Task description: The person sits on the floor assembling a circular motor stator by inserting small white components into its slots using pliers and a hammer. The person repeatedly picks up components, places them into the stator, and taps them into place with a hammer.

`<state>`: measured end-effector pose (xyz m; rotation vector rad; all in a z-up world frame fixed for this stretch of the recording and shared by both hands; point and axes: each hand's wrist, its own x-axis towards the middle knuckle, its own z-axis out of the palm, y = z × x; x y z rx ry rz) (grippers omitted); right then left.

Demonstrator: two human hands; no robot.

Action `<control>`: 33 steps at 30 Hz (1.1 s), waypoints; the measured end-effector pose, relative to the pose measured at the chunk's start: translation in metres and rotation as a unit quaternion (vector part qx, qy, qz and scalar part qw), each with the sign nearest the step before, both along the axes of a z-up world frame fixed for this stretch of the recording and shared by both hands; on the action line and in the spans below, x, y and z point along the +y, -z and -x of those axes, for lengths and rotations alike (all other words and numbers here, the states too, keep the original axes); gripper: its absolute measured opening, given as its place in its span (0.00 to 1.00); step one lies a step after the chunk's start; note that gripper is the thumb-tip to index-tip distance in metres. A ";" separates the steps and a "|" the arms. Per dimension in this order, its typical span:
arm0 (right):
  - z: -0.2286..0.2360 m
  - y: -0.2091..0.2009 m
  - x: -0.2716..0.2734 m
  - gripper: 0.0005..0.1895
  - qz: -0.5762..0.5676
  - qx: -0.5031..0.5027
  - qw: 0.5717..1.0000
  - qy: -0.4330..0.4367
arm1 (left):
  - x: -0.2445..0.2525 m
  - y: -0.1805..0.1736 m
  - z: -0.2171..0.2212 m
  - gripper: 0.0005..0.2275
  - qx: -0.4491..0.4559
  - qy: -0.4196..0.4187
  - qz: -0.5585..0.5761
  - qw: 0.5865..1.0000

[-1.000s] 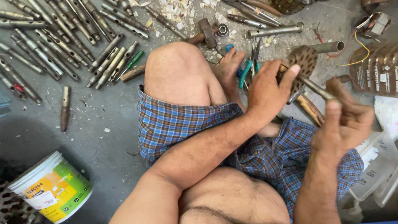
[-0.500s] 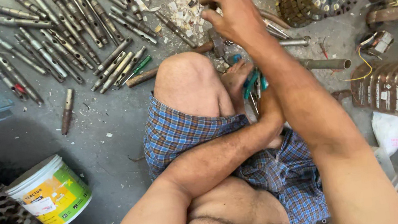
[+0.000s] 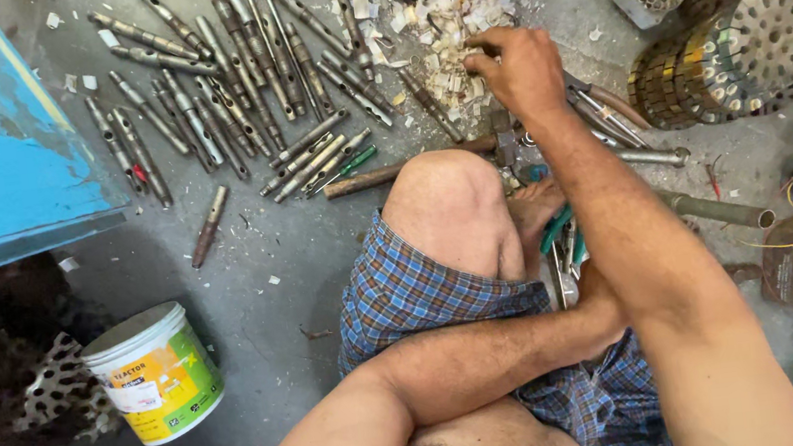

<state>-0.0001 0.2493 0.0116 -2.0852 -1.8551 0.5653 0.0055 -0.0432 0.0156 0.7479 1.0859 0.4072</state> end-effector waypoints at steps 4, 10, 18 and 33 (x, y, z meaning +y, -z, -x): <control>-0.005 -0.030 -0.013 0.14 -0.022 0.079 0.997 0.005 | 0.011 -0.006 0.002 0.14 -0.004 -0.003 -0.023 1.000; -0.004 -0.102 -0.054 0.11 -0.030 0.200 0.974 0.102 | 0.017 -0.023 0.015 0.13 -0.024 -0.026 -0.090 0.995; -0.038 -0.162 -0.211 0.10 -0.115 0.320 0.898 0.278 | 0.047 -0.021 0.017 0.16 -0.039 -0.059 -0.148 0.986; -0.039 -0.148 -0.325 0.12 -0.203 0.087 0.903 0.368 | 0.059 -0.068 0.051 0.12 -0.245 -0.030 -0.128 0.960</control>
